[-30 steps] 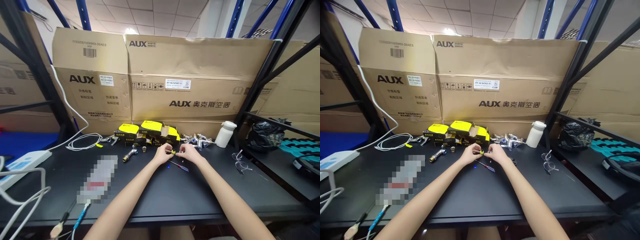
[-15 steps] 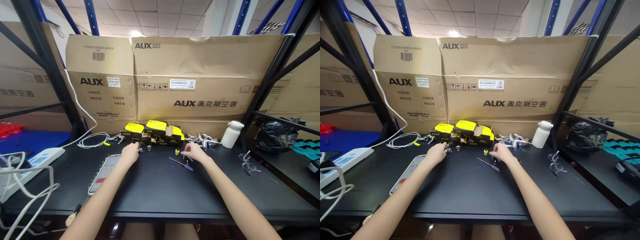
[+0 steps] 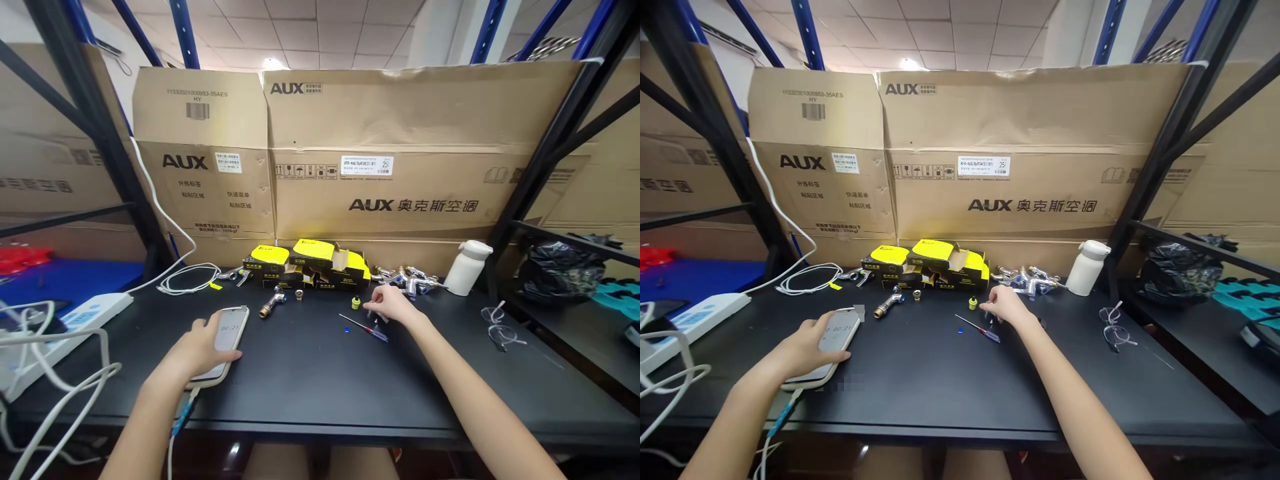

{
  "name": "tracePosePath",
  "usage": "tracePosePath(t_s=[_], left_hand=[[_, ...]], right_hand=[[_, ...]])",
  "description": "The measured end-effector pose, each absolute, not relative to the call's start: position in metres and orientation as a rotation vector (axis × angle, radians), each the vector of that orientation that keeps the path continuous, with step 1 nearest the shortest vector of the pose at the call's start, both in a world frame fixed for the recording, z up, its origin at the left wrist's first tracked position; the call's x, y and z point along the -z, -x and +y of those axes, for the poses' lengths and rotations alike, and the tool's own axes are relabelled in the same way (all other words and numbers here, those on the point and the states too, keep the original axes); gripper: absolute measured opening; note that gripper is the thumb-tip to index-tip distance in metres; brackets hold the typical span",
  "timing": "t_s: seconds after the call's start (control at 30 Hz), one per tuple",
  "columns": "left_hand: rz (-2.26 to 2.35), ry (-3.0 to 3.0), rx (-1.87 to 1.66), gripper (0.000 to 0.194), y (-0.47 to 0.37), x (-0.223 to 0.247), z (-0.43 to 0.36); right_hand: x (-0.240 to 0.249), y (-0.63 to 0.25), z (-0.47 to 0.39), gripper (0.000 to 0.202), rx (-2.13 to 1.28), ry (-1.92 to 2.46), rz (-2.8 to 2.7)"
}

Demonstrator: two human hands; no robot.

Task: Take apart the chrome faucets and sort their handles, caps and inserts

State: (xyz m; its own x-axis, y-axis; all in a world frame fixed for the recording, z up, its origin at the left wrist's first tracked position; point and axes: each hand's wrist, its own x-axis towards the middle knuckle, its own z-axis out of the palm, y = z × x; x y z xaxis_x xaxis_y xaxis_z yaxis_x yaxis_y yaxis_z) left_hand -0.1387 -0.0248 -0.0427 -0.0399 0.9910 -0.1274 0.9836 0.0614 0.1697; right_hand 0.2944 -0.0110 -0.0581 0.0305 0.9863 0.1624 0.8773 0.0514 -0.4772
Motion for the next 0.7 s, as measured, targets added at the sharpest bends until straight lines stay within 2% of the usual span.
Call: tracePosePath(t_s=[0.27,0.4,0.53,0.7], left_hand=[[2.137,-2.021,-0.122,0.096,0.153,0.04,0.004],[2.202,-2.035,-0.084,0.085,0.147,0.039,0.01],[2.176,-2.267,-0.266,0.074,0.105,0.033,0.009],[1.331,-2.666,-0.881,0.036,0.028,0.021,0.016]], right_hand=[[0.057,-0.297,-0.011,0.034,-0.372,1.838,-1.801],[0.053,-0.304,-0.009,0.039,-0.374,1.828,-1.724],[0.046,-0.324,-0.005,0.035,-0.145,1.833,-1.546],[0.047,-0.366,-0.003,0.035,0.16,1.911,-1.284]])
